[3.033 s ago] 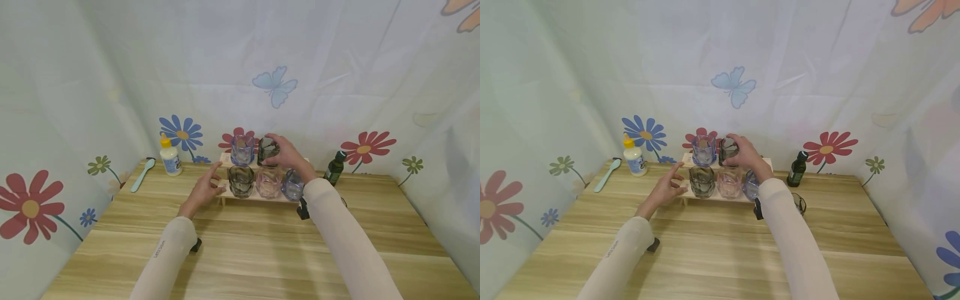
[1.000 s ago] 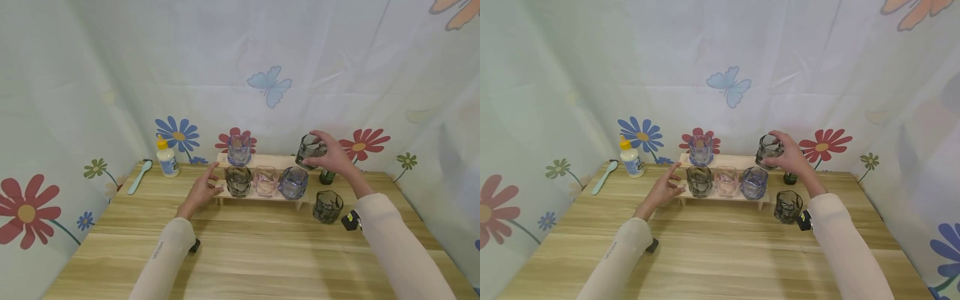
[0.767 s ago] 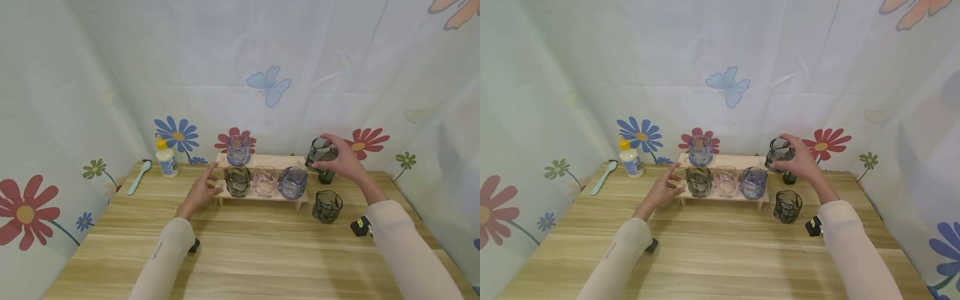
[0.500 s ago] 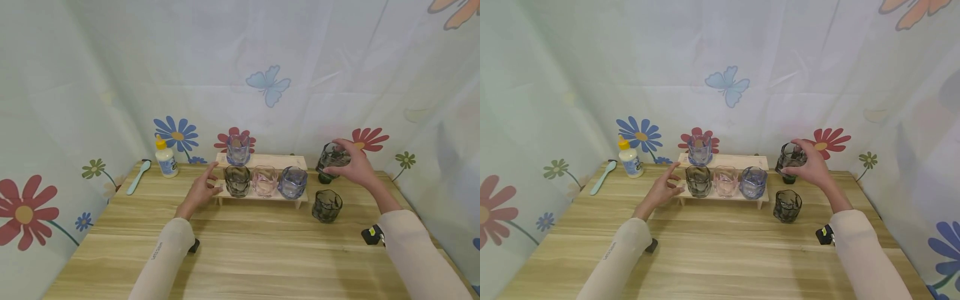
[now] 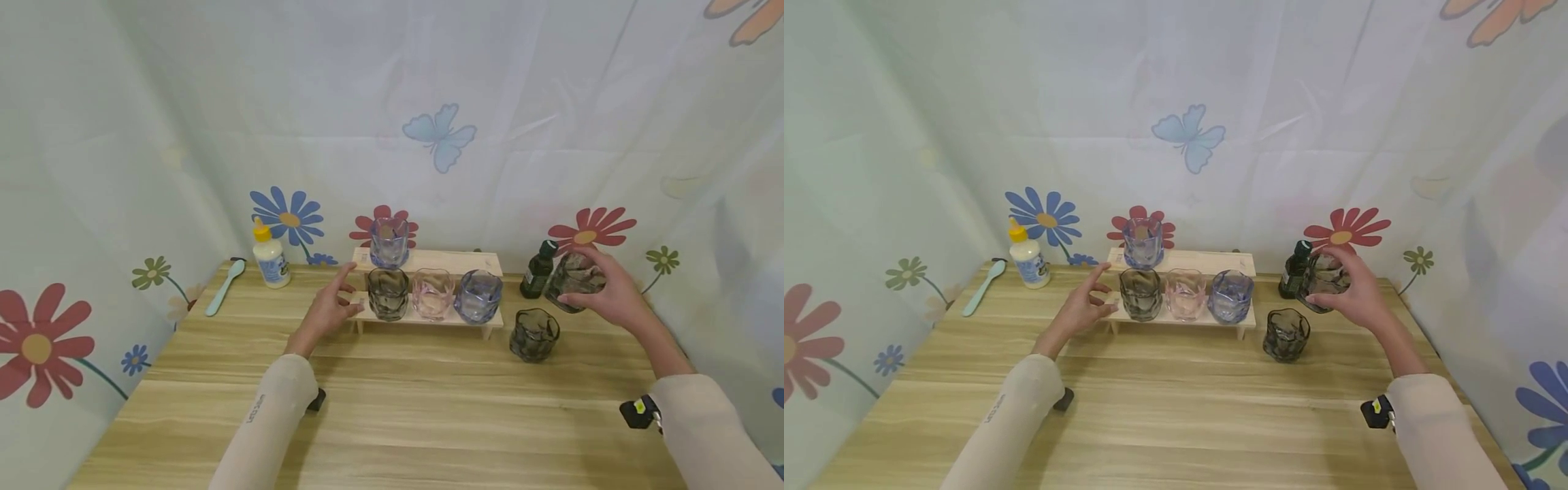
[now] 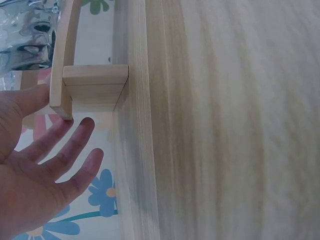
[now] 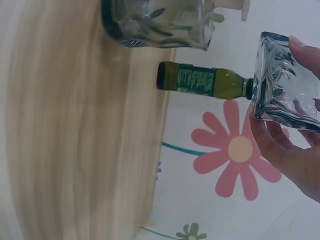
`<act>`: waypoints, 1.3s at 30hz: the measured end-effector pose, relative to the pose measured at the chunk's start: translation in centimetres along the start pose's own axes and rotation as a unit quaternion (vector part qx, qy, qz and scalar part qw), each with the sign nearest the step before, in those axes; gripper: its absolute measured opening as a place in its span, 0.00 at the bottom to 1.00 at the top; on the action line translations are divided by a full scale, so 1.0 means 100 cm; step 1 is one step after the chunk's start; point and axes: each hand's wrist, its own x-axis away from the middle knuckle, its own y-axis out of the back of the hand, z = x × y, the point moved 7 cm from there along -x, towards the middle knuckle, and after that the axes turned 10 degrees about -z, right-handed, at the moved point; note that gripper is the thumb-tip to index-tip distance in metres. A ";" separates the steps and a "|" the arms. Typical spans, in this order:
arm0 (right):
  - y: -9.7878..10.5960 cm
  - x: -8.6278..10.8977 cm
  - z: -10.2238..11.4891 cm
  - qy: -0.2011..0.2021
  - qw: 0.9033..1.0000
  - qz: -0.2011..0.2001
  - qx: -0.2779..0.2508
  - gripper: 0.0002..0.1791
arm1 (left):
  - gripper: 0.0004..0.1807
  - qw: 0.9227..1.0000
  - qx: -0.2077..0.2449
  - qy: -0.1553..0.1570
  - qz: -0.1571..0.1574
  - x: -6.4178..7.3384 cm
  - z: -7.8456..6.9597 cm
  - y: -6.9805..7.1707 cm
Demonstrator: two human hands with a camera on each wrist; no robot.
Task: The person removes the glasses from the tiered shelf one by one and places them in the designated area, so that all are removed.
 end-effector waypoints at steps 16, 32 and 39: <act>-0.011 0.030 -0.047 -0.007 1.000 0.000 0.027 0.50 | 0.50 1.000 -0.008 -0.004 -0.002 0.001 0.000 0.001; -0.041 0.047 -0.072 -0.049 0.997 0.062 0.010 0.50 | 0.49 1.000 -0.011 -0.003 0.001 0.001 -0.002 0.002; -0.048 0.051 -0.073 -0.043 0.997 0.066 0.010 0.49 | 0.50 1.000 -0.012 0.002 0.003 0.000 0.000 0.000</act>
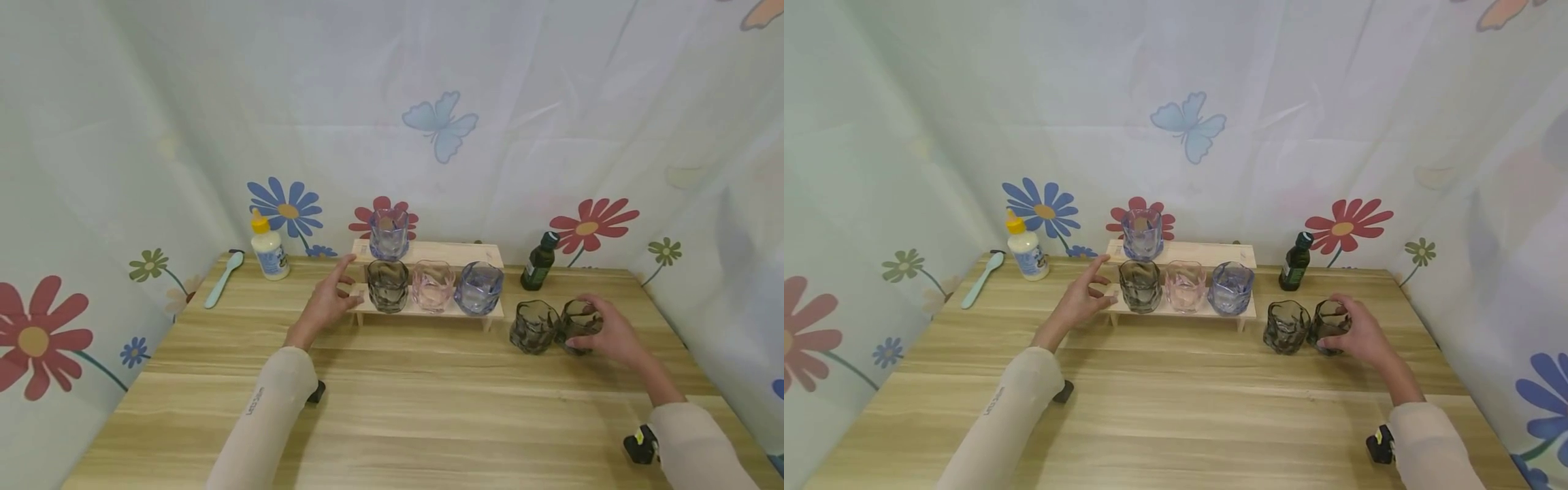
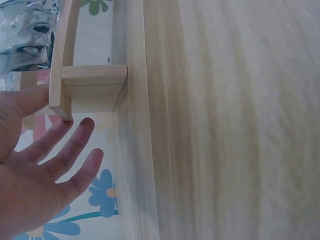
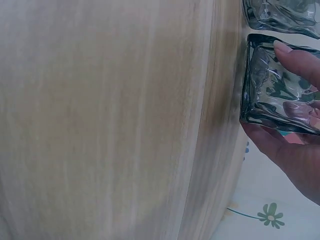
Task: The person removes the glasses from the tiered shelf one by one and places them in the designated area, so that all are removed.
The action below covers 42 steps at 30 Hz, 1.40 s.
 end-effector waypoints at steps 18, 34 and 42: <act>-0.004 0.003 -0.005 0.001 1.000 -0.026 -0.010 0.50 | 0.50 1.000 -0.007 -0.006 -0.004 0.000 -0.002 0.000; 0.023 -0.001 0.011 -0.039 0.999 0.022 -0.011 0.60 | 0.50 1.000 -0.004 -0.008 -0.005 0.000 -0.002 0.000; 0.037 -0.029 0.044 -0.032 0.999 0.022 -0.023 0.63 | 0.50 1.000 -0.004 -0.008 -0.004 -0.001 -0.001 0.000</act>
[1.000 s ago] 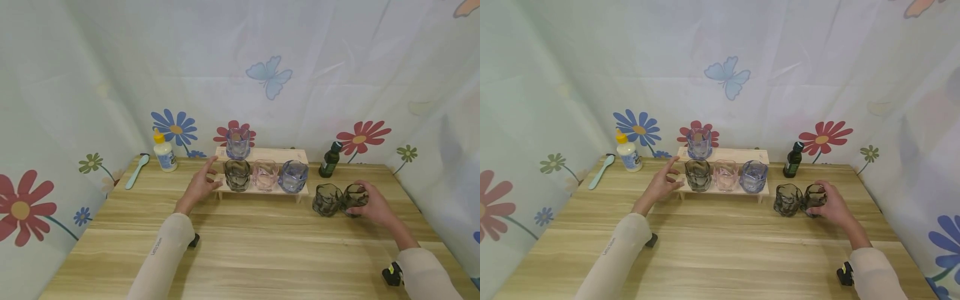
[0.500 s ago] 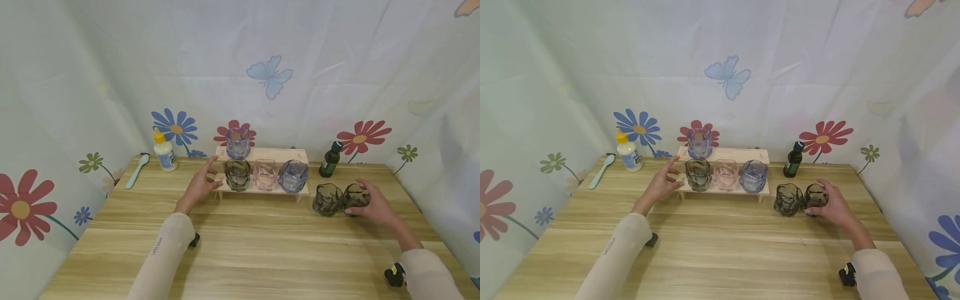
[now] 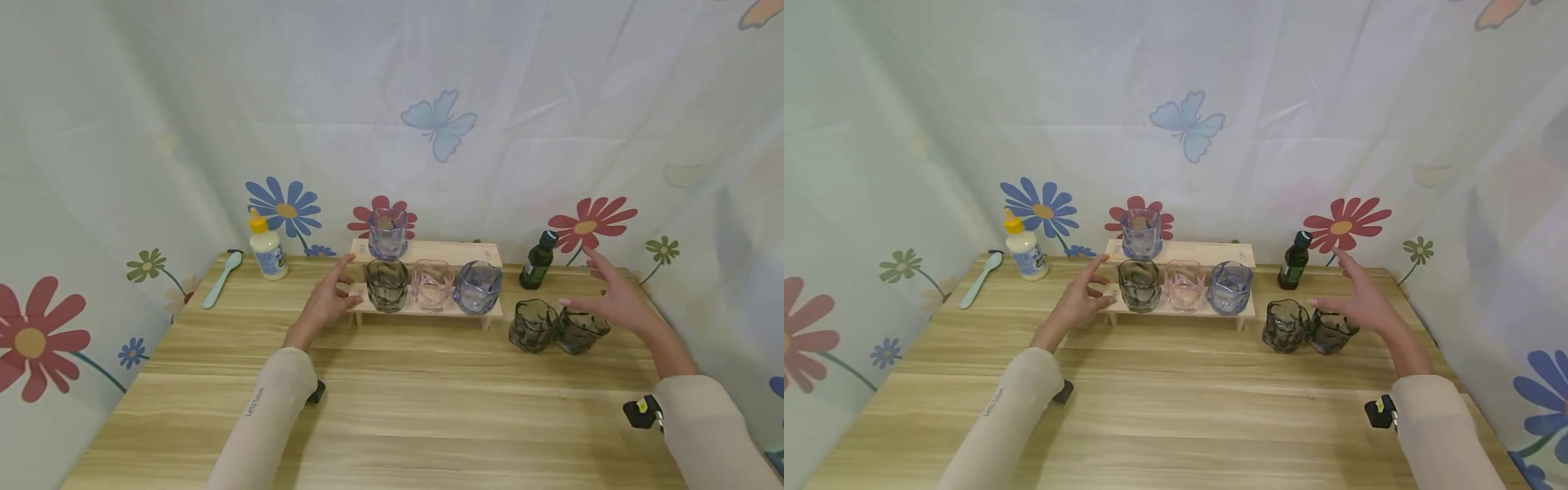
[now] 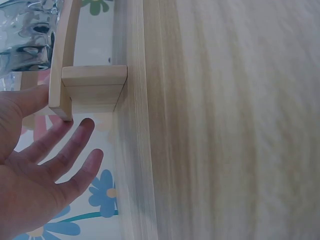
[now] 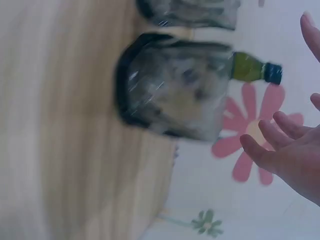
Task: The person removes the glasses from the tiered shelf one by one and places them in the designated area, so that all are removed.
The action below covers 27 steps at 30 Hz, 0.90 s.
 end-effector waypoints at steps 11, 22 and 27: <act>-0.021 -0.035 0.065 0.044 0.997 0.011 -0.065 0.61 | 0.50 1.000 -0.006 0.003 -0.001 0.000 0.000 0.000; -0.059 -0.075 0.129 0.090 0.992 0.035 -0.086 0.60 | 0.49 1.000 -0.005 0.001 0.000 0.001 0.001 0.001; -0.077 -0.090 0.155 0.108 0.989 0.052 -0.088 0.59 | 0.49 1.000 0.000 0.000 -0.004 -0.001 0.001 0.000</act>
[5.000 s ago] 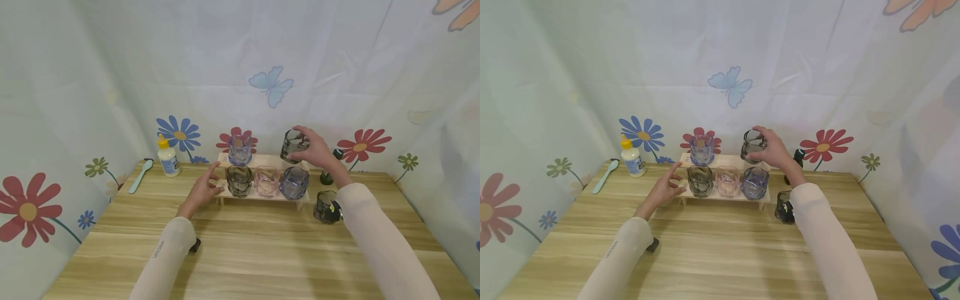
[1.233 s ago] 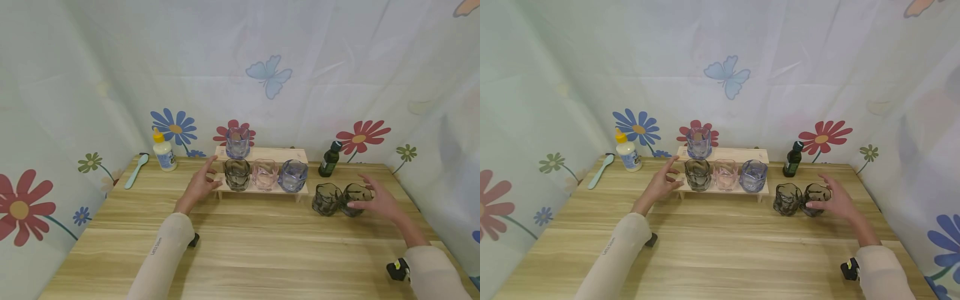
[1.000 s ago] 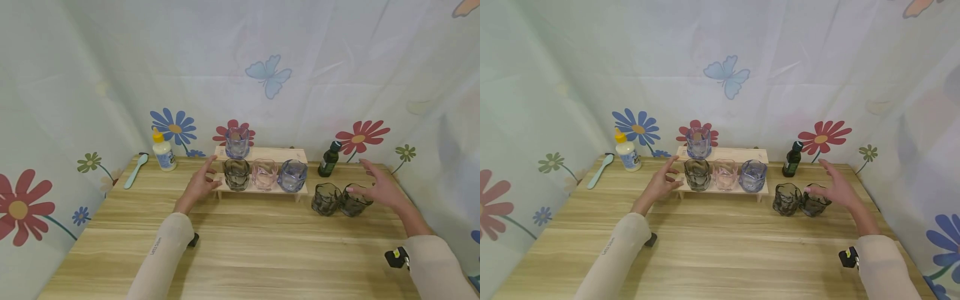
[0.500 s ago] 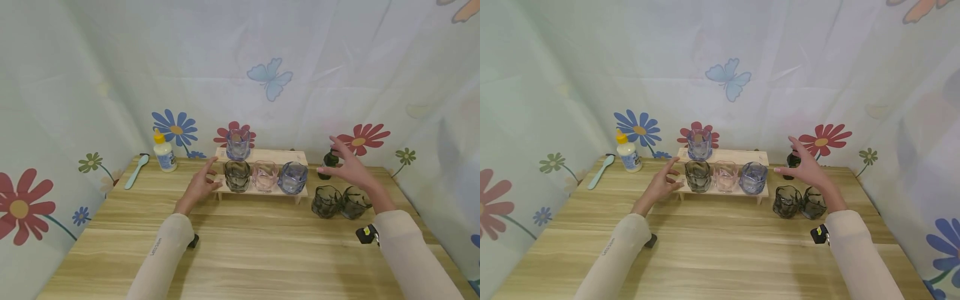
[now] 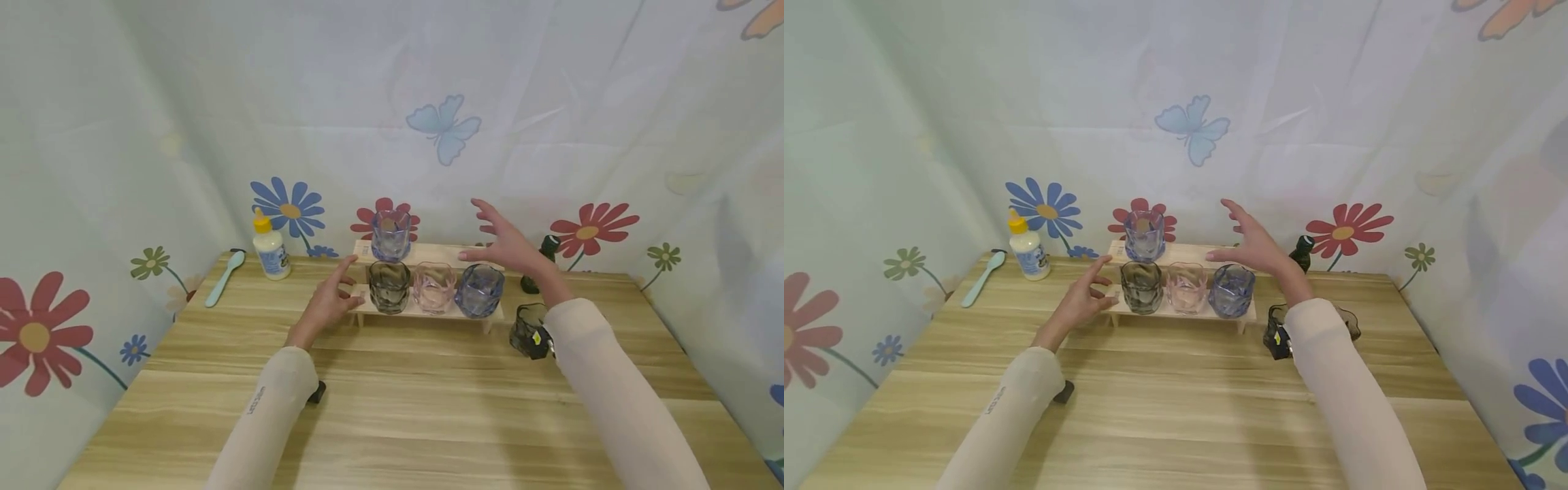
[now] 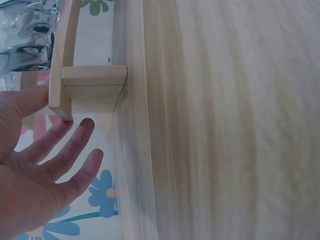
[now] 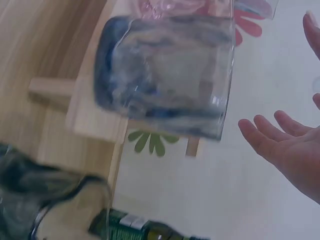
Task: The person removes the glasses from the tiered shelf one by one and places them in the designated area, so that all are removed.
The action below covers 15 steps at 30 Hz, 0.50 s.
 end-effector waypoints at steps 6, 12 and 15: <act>-0.023 -0.024 0.015 0.005 1.000 0.015 -0.007 0.60 | 0.50 1.000 0.005 0.005 0.000 0.000 0.001 0.001; -0.043 -0.040 0.027 0.015 1.000 0.015 -0.013 0.59 | 0.51 1.000 0.002 0.009 0.001 0.000 0.000 0.002; -0.054 -0.047 0.032 0.017 1.000 0.016 -0.019 0.58 | 0.51 1.000 0.002 0.008 0.003 0.001 0.000 0.002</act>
